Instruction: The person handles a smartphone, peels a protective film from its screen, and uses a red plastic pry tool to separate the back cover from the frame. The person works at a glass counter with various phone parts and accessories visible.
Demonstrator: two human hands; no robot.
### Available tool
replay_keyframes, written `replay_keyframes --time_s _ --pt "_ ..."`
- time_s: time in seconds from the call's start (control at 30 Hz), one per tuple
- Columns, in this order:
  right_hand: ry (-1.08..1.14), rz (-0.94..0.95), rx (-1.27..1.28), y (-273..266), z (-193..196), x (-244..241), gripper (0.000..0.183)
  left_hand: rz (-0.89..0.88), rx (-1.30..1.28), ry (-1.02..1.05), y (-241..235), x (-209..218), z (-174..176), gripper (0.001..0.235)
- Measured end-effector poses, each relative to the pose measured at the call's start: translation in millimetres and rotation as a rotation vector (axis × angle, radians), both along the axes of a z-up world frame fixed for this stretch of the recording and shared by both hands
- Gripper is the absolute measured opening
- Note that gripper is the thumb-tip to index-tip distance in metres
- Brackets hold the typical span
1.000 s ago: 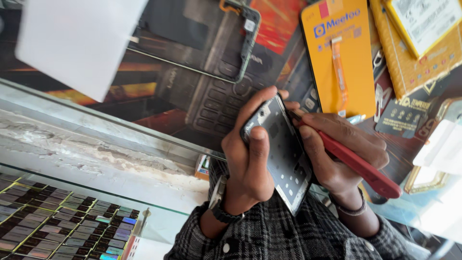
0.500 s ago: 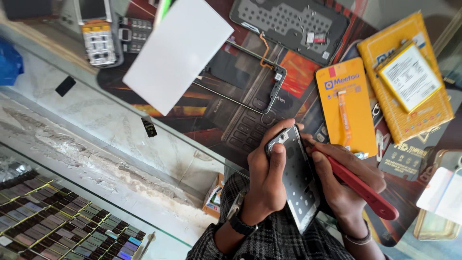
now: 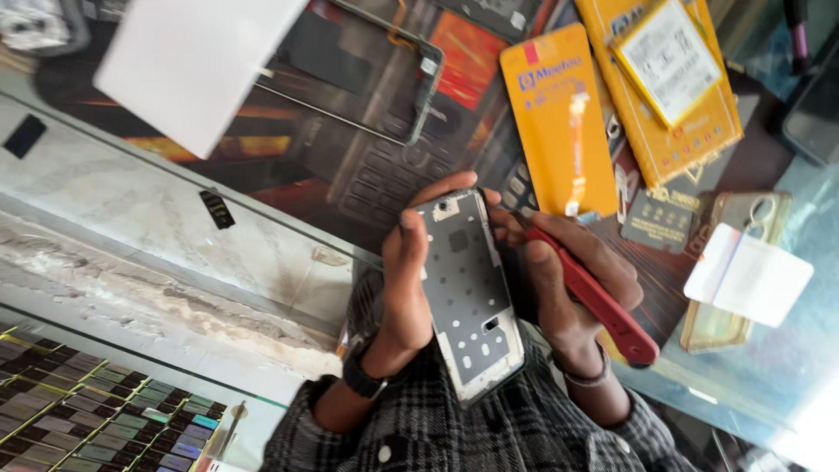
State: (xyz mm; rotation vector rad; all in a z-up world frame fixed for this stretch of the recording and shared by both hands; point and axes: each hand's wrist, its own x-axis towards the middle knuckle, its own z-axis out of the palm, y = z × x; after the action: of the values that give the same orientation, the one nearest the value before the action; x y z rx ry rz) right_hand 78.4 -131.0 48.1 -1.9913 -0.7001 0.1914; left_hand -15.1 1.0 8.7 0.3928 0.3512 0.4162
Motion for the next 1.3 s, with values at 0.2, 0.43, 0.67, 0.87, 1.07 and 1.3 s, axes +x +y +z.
replay_keyframes --time_s 0.2,0.43,0.67,0.87,1.07,1.3 --pt "-0.129 0.061 0.061 6 4 1 0.019 -0.108 0.023 -0.002 6 -7 19 0.078" --pt "-0.18 0.071 0.048 5 10 4 0.022 -0.191 0.173 0.043 18 -10 40 0.102" --pt "0.008 0.031 0.13 4 5 1 0.026 -0.311 0.193 0.074 27 -6 44 0.105" --pt "0.027 0.006 0.179 -1 -3 -5 0.027 -0.329 0.248 0.085 30 -10 41 0.104" --pt "0.073 0.013 0.22 6 -5 -5 0.025 -0.347 0.264 0.105 32 -17 37 0.106" --pt "0.457 -0.074 0.567 -17 -23 -10 0.02 -0.374 -0.038 -0.082 29 -14 24 0.103"
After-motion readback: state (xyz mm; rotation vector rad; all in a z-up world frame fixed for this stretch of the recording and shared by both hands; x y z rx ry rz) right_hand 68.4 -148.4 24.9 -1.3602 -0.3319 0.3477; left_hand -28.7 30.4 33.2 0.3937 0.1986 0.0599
